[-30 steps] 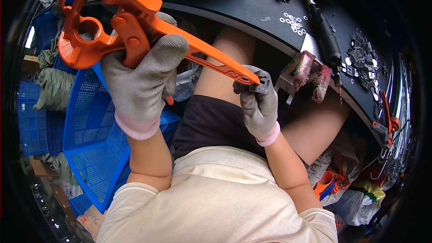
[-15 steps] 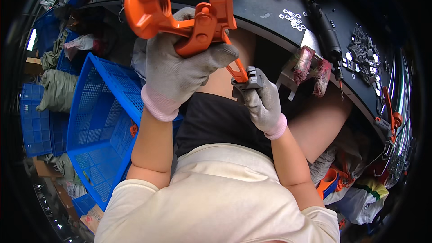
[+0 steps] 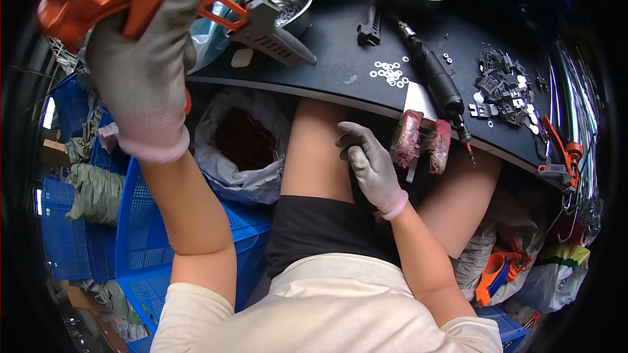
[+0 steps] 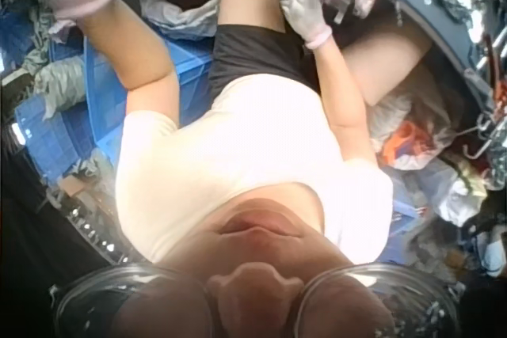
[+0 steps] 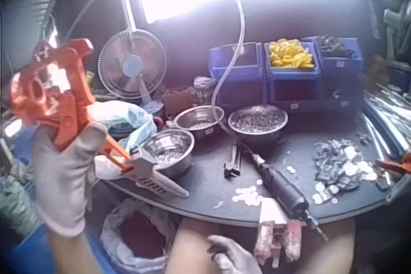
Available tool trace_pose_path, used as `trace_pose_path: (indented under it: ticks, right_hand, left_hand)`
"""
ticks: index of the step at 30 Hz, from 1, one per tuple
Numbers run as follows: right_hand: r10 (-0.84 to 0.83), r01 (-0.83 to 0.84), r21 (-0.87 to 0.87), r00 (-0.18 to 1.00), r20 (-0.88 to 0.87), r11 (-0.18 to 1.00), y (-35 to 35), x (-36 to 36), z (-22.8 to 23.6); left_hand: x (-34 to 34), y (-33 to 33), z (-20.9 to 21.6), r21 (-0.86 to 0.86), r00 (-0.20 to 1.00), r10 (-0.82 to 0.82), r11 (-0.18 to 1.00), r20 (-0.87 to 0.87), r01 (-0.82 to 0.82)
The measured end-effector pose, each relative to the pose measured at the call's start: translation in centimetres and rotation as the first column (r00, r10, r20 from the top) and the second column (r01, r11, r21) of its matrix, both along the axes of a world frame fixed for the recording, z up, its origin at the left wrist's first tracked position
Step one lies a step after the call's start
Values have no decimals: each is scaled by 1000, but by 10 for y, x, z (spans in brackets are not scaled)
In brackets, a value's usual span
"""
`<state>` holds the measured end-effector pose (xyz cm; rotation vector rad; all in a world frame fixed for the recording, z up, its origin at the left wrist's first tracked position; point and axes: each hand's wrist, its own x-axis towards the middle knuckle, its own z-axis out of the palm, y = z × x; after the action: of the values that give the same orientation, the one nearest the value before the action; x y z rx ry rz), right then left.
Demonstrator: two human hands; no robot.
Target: The person assembles small gray plastic components, washers, and metal clips onto an orange mechanical base using an electric screwdriver.
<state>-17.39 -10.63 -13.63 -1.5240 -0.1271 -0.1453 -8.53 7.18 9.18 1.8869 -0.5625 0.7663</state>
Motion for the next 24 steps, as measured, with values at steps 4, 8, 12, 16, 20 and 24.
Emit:
trace_pose_path:
  ticks: [4,8,12,16,20,24]
  right_hand:
    - [58,-16,-257,986,159,966,19,7,-16]
    - [60,23,-358,974,218,933,17,8,-18]
    - [50,-5,-305,989,139,952,17,8,-15]
    - [36,12,-286,986,162,958,20,11,-17]
    - [28,11,-305,992,125,952,16,13,-16]
    - [18,10,-214,992,125,977,22,18,-33]
  left_hand:
    - [74,-47,-83,118,990,12,993,-139,5]
    - [67,-52,-62,117,915,-29,990,-403,83]
    - [56,-51,-62,153,923,-224,947,-314,281]
    - [53,-51,-76,78,947,-296,949,-124,306]
    - [36,-52,-83,-12,915,-285,956,-284,294]
    - [43,-62,-66,111,945,-297,943,-137,313]
